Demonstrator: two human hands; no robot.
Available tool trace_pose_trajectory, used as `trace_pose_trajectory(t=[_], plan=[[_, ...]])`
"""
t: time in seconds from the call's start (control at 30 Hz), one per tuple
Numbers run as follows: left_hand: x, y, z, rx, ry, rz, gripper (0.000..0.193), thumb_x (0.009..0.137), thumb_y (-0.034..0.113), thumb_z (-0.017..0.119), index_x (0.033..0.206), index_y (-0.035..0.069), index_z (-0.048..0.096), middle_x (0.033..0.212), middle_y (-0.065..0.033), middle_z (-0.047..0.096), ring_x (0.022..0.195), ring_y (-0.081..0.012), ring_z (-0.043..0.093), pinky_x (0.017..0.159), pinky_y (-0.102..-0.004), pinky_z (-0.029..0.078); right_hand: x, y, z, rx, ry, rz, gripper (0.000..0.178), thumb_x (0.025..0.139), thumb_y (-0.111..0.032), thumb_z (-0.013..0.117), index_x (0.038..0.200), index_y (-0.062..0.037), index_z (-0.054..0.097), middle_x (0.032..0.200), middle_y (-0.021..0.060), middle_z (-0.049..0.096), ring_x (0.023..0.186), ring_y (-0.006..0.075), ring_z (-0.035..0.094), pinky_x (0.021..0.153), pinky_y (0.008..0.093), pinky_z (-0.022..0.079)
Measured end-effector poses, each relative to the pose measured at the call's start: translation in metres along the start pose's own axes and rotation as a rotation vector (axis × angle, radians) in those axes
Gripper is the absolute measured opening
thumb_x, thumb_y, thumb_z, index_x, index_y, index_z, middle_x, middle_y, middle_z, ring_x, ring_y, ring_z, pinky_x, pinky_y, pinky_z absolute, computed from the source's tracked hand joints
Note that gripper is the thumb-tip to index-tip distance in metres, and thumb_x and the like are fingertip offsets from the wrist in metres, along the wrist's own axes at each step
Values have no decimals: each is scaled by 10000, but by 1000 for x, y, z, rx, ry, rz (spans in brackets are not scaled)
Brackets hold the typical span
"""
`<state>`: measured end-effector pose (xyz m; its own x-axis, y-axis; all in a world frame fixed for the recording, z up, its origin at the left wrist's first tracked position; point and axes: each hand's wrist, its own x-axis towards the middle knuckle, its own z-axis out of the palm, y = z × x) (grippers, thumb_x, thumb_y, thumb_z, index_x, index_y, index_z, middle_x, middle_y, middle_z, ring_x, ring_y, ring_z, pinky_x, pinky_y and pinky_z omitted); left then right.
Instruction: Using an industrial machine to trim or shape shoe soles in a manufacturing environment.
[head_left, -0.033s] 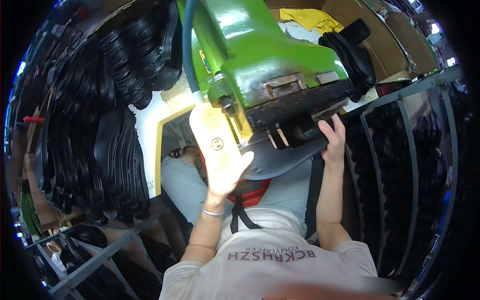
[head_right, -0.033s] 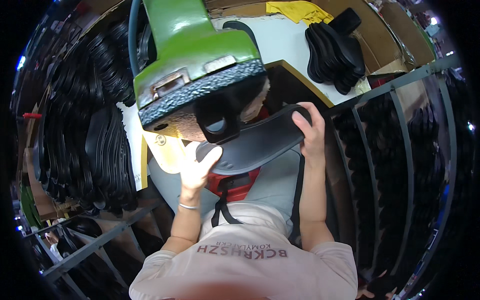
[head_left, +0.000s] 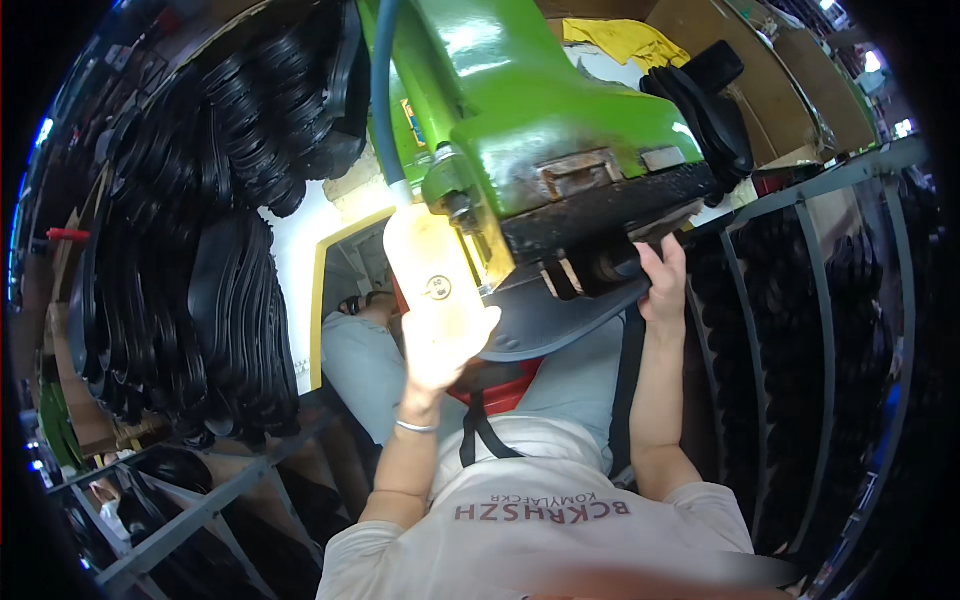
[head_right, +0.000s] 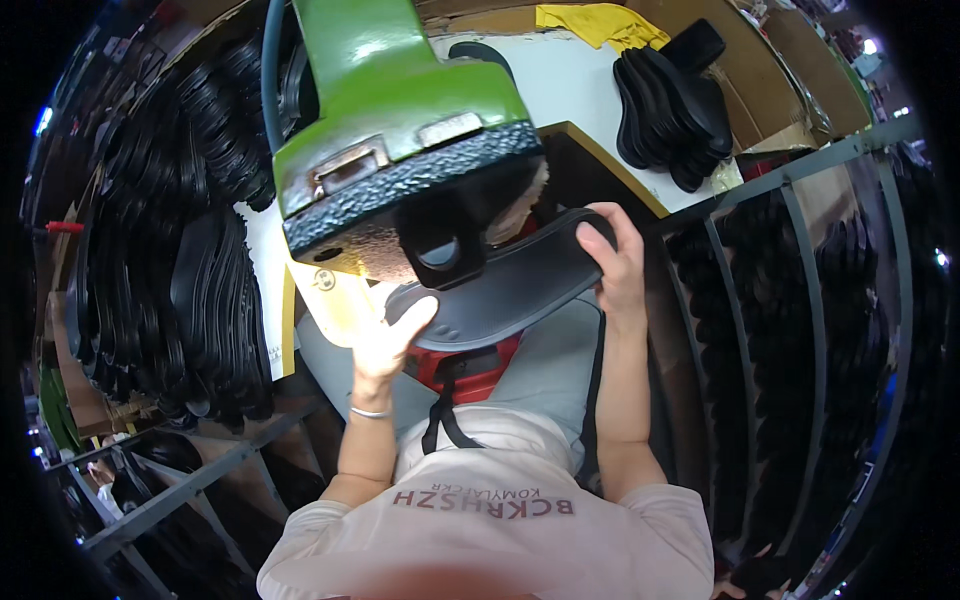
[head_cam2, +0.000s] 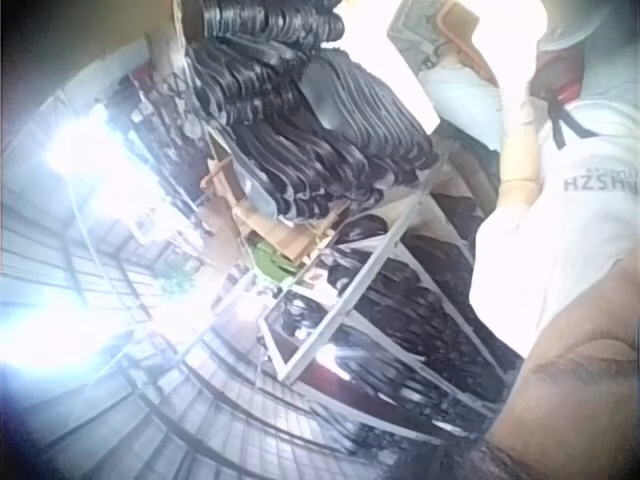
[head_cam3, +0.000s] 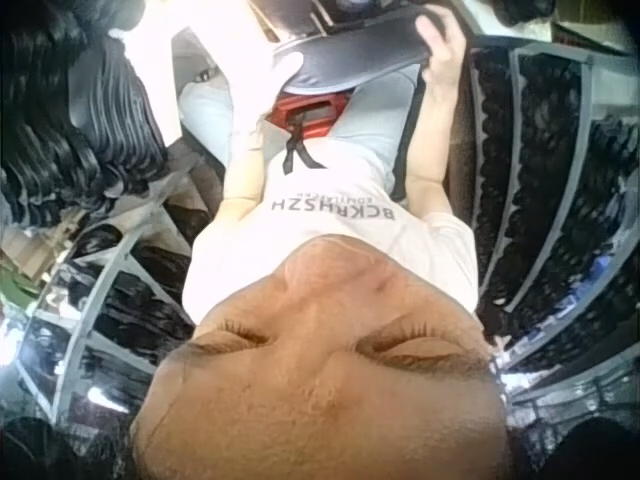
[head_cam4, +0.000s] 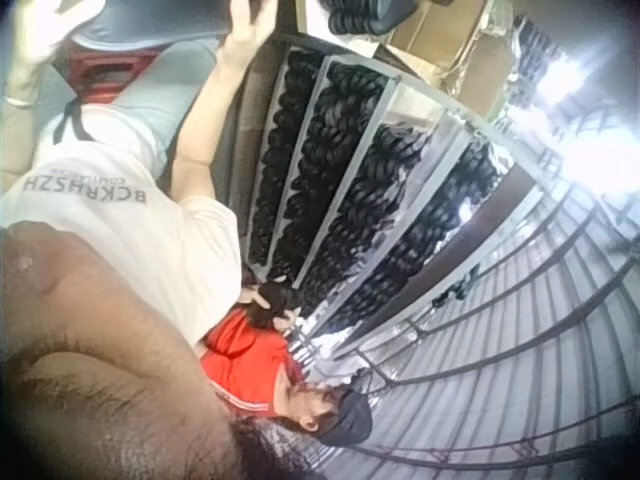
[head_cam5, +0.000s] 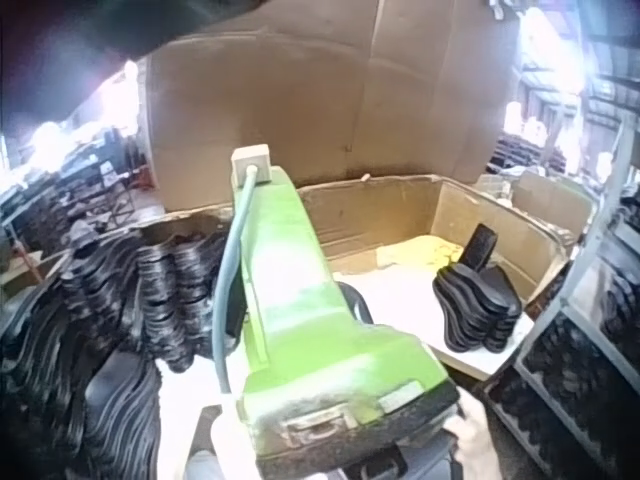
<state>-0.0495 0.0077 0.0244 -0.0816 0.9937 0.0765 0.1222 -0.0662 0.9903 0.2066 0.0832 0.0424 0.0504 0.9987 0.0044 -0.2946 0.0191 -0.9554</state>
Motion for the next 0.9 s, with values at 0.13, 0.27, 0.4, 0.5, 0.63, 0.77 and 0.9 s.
trace_pose_trajectory(t=[0.13, 0.27, 0.4, 0.5, 0.63, 0.77, 0.9], plan=[[-3, 0, -42, -201, 116, -14, 232, 711, -22, 698, 933, -51, 637, 855, -85, 669, 758, -131, 624, 714, -253, 499, -10, 20, 23, 55, -150, 154, 197, 828, -115, 622, 989, -41, 536, 842, 1, 579, 653, 16, 501, 512, 147, 375], [-21, -2, -79, -269, 221, -92, 276, 704, -32, 688, 965, -69, 604, 850, -91, 650, 749, -141, 606, 725, -245, 482, -32, 33, 59, -83, -214, 16, 328, 808, -59, 623, 1111, 17, 523, 1056, 50, 569, 964, 126, 538, 880, 253, 405], [-54, -27, -97, -323, 278, -203, 140, 740, -41, 668, 850, -34, 581, 794, -57, 622, 694, -107, 569, 673, -223, 469, -40, 42, 79, -34, -311, 33, 428, 747, -3, 682, 1132, 42, 503, 1062, 67, 584, 972, 138, 550, 892, 265, 411], [-82, -41, -88, -193, 80, -312, 145, 745, -5, 710, 816, -31, 587, 751, -45, 620, 637, -88, 552, 596, -204, 450, -34, 45, 83, -37, -313, 86, 486, 679, -2, 764, 1096, 42, 517, 1047, 81, 609, 940, 151, 583, 870, 287, 452], [-98, -41, -25, 102, -102, -448, 164, 728, 54, 748, 813, -26, 632, 708, -3, 601, 623, -55, 506, 557, -219, 424, -26, 59, 79, -108, -301, 156, 604, 613, -14, 829, 1117, 32, 500, 1013, 90, 630, 900, 136, 612, 827, 265, 489], [-65, -23, -11, 137, 106, -170, 186, 706, 45, 750, 849, -33, 663, 714, -58, 643, 669, -106, 590, 651, -247, 486, -34, 33, 59, -158, -311, -130, 448, 690, 32, 758, 1073, 43, 524, 971, 92, 641, 867, 125, 609, 787, 258, 494], [-16, 1, -14, 384, 100, 224, 240, 695, 59, 764, 899, -11, 657, 783, -83, 660, 685, -205, 630, 701, -301, 508, -25, 35, 14, -164, -53, -152, 286, 798, -62, 703, 1018, 47, 556, 866, 53, 631, 762, 68, 572, 682, 176, 452]])
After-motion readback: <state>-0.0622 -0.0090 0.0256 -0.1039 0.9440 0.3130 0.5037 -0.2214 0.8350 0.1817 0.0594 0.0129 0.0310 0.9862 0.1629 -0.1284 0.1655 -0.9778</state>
